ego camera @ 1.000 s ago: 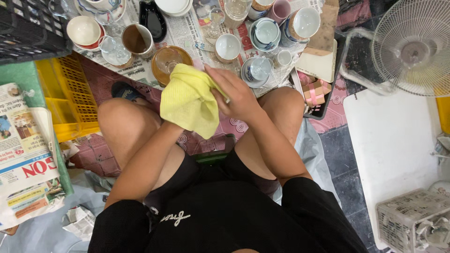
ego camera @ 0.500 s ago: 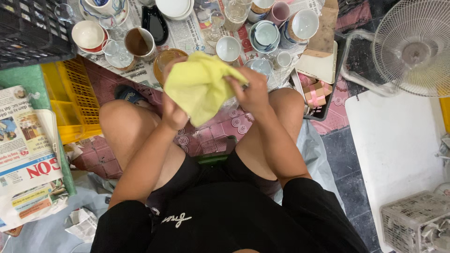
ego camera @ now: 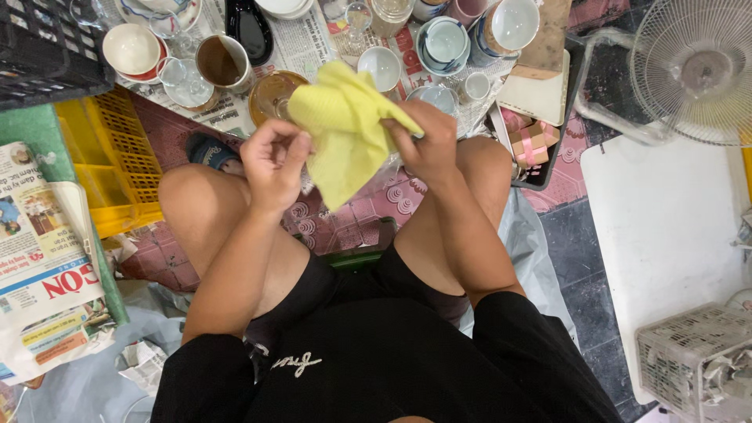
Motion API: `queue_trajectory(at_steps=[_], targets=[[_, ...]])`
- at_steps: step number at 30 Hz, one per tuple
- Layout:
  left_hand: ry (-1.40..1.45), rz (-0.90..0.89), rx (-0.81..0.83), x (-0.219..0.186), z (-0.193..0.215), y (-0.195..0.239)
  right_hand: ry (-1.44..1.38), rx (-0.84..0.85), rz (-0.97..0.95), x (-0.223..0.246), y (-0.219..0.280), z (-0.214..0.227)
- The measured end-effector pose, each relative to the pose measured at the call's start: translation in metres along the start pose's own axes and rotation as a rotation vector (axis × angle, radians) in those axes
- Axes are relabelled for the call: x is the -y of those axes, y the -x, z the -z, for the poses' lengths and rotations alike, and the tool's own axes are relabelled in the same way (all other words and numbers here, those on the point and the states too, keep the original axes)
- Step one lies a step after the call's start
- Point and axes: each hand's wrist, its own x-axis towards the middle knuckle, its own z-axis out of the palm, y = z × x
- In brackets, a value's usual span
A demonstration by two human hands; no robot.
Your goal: The person wipes various ceramic and glass items, including cups, bowls, and a glass, using a yellow cloth. They handle each item individually, wiping the exterior and interior surfaces before placing them back on the table.
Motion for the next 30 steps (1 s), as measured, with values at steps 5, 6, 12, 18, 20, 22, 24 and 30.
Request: queue_trajectory(at_steps=[5,6,12,18,20,22,24,30], targets=[[0.033,-0.091,-0.001,-0.021,-0.006,-0.012,-0.035,0.018,0.041,-0.005,0.002,0.007],[0.008,-0.146,0.007,-0.023,-0.006,-0.012,-0.030,0.038,0.077,-0.003,0.002,0.008],[-0.136,-0.101,-0.064,-0.012,0.002,-0.001,0.002,0.038,0.062,-0.004,0.005,0.004],[-0.208,-0.089,-0.226,-0.007,0.018,-0.007,-0.201,-0.367,-0.223,-0.038,0.018,0.002],[-0.224,-0.061,-0.128,-0.004,0.019,-0.006,-0.224,-0.457,-0.220,-0.046,0.021,-0.001],[-0.338,-0.046,-0.036,0.000,0.015,-0.003,-0.287,-0.511,-0.213,-0.051,0.023,0.000],[-0.494,-0.071,0.015,-0.001,0.009,0.000,-0.392,-0.531,-0.202,-0.054,0.023,0.001],[-0.717,-0.347,0.063,-0.038,-0.005,0.014,-0.187,-0.353,-0.201,-0.042,0.022,0.000]])
